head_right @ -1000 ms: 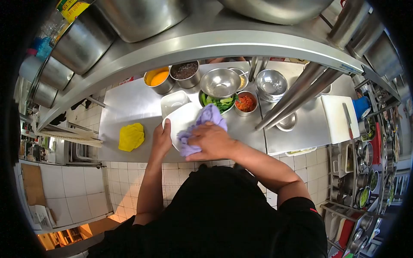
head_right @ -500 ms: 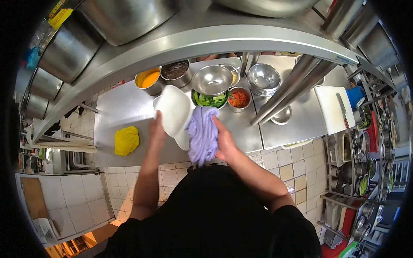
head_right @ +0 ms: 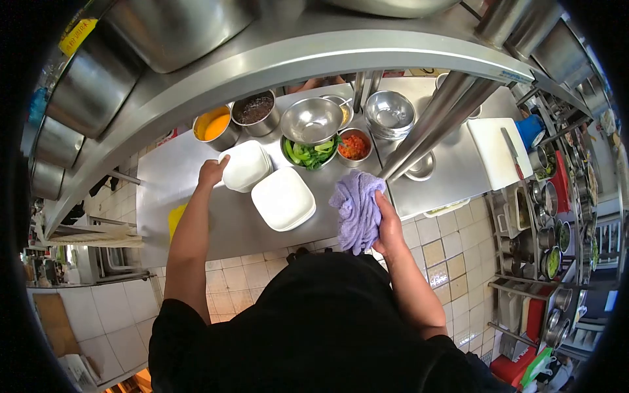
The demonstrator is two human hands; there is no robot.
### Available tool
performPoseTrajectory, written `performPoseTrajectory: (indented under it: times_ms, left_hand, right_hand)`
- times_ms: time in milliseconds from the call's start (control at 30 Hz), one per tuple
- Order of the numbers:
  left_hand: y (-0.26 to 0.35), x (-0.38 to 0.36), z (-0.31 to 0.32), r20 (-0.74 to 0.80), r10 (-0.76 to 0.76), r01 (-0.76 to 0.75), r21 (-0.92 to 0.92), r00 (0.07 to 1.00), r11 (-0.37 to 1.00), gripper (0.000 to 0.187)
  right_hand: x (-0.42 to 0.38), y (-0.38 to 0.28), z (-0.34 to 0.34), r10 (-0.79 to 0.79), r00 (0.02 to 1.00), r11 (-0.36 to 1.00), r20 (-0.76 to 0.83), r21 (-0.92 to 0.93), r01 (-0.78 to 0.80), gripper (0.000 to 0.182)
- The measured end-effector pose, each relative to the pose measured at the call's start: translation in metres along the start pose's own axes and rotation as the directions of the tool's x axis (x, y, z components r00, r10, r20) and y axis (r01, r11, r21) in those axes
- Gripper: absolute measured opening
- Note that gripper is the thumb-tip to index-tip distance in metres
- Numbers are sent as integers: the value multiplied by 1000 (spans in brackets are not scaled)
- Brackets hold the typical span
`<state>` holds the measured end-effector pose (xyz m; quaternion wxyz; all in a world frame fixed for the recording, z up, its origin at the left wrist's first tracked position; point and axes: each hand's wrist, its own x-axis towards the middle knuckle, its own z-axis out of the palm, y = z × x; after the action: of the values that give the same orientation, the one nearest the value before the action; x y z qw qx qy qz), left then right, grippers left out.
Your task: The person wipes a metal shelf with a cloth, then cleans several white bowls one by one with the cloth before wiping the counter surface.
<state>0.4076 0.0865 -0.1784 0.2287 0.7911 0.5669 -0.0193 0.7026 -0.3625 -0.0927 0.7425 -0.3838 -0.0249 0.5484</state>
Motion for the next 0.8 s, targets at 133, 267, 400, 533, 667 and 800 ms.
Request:
performPoseTrajectory:
  times_ms: [133, 267, 400, 533, 667, 800]
  left_hand:
    - [21, -36, 1, -260, -157, 143, -72, 953, 987, 78]
    - [45, -100, -12, -332, -164, 73, -271, 929, 960, 75]
    - [66, -143, 27, 125, 36, 11, -362, 992, 932, 68]
    - [90, -161, 45, 93, 13, 23, -378, 996, 926, 61]
    - [91, -157, 53, -137, 64, -80, -115, 989, 990, 50]
    - [109, -171, 50, -242, 111, -113, 5, 964, 994, 45]
  right_hand:
    - [-5, -5, 21, 37, 992, 991, 120, 120, -51, 58]
    - [25, 6, 60, 19, 968, 996, 250, -95, 5, 49]
    - [85, 57, 94, -64, 862, 233, 503, -833, 503, 61]
    - [107, 128, 79, -52, 700, -462, 712, -638, 615, 66]
    - [88, 105, 86, 235, 655, -453, 718, -516, 727, 63]
    - [89, 67, 76, 318, 515, -338, 796, -412, 846, 56]
